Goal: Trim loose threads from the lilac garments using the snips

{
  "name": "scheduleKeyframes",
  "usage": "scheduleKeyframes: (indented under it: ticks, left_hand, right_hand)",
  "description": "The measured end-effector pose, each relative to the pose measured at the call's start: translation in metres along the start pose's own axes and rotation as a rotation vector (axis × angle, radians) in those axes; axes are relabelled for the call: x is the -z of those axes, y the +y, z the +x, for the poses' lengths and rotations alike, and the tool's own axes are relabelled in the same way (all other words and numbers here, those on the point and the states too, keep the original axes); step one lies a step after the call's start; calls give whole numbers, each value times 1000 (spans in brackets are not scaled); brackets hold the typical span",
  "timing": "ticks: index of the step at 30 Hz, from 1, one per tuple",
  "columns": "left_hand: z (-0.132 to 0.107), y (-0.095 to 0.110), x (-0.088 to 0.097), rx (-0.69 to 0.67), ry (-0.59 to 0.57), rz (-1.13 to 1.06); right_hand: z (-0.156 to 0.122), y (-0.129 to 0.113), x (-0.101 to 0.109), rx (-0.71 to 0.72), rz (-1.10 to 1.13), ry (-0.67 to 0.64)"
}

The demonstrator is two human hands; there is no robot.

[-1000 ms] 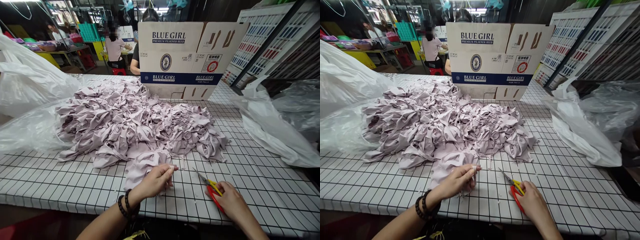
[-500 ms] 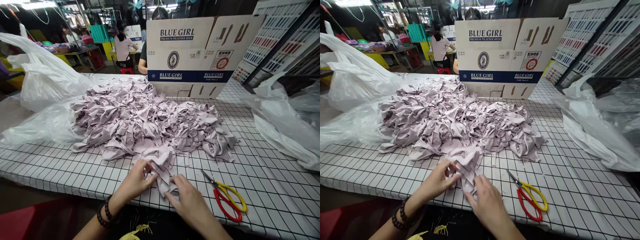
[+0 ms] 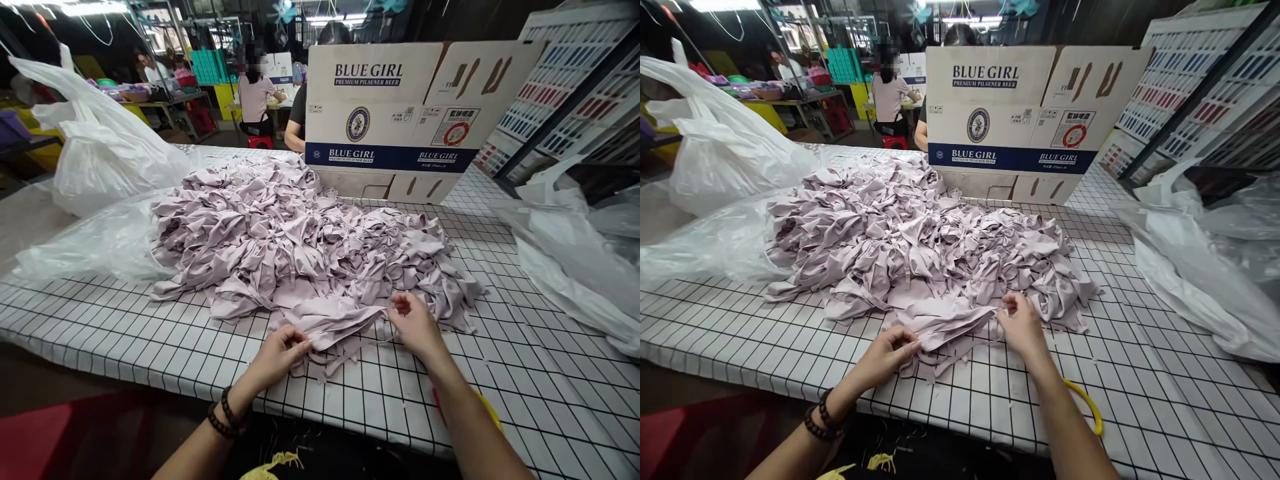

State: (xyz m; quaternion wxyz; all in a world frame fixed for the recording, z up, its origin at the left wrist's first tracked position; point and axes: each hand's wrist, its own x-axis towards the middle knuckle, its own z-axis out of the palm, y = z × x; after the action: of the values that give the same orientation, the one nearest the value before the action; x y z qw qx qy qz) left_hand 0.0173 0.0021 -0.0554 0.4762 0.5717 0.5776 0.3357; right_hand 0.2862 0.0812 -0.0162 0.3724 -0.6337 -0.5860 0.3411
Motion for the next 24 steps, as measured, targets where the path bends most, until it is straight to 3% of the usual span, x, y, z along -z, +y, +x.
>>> scheduleKeyframes:
  ticks: [2,7,10,14,19,22,24]
  left_hand:
    - [2,1,4,47,24,-106]
    - [8,9,5,185,66,-399]
    - [10,19,3,236,52,-493]
    - [8,29,-1,261,31,-600]
    - [-8,35,-16,416,-10,-836]
    - [-21,39,-24,527,-60,-930]
    - [-26,42,-26,519,-77,-948]
  right_hand:
    - [-12,-5,-16,51,-34,9]
    - [-63,-13,-68,335,-237,-459]
    - [-75,-12,-87,439,-305,-400]
    - [-75,-22,-82,402,-126,-399]
    - [-82,-34,-58,160,213,-547]
    - [-89,-36,-55,104,211,-513]
    - [-93,-39,-57,106,161,-477]
